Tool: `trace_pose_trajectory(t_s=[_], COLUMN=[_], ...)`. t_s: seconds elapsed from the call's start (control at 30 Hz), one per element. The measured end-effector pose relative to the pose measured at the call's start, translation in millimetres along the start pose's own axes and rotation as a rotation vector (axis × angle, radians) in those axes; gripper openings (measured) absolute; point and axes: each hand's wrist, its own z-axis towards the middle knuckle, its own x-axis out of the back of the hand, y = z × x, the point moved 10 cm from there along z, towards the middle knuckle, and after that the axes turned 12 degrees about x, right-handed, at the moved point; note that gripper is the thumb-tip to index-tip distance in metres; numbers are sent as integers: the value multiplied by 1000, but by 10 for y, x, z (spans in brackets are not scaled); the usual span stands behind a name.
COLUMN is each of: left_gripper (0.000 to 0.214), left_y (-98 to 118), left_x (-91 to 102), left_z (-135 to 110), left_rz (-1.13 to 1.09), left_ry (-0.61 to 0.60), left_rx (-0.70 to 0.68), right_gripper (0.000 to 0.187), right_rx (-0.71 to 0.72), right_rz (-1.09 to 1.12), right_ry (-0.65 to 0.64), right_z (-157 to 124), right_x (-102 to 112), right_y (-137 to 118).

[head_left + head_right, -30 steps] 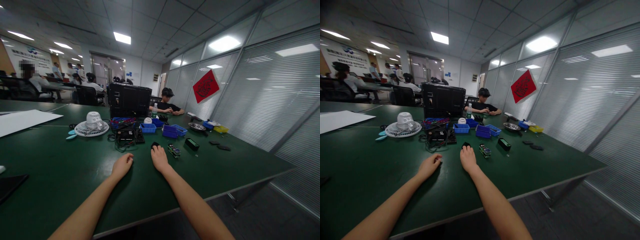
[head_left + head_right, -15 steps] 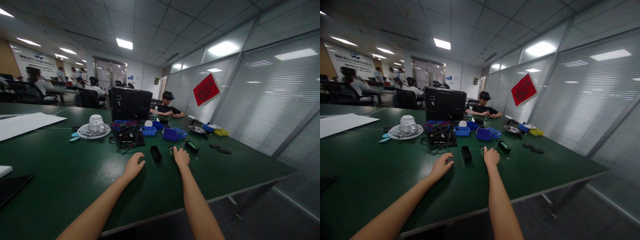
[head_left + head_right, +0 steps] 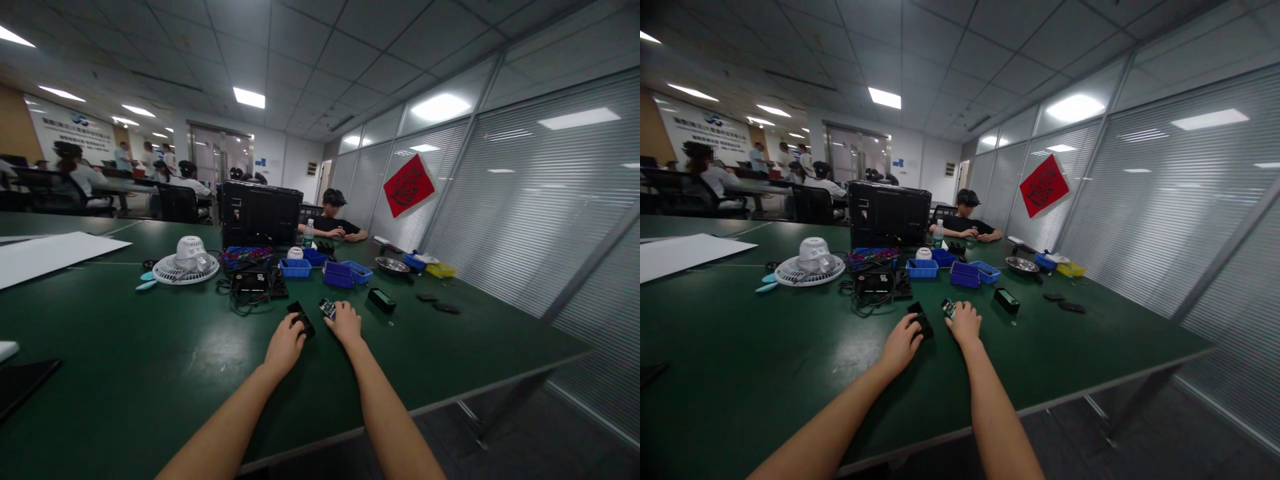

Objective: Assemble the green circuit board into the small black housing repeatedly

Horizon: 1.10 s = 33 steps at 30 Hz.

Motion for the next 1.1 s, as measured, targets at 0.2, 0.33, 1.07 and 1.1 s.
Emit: trace_pose_trajectory(t_s=[0.2,0.33,1.07,1.1], left_gripper=[12,13,48,48], left_y=[-98,-137,-381,-388], left_x=[136,137,-63,-89], left_z=[-95,-74,26,29], left_rz=[-60,-81,-232,-229], left_ry=[59,72,-47,-68], left_rx=[4,27,231,238], right_gripper=[60,54,41,40], right_rx=[-126,-80,-107,-115], right_rz=[95,47,61,75], right_ry=[-13,-122,-23,-46], right_z=[-24,-60,-86,-84], right_x=[-9,-68,59,44], right_y=[114,21,26,42])
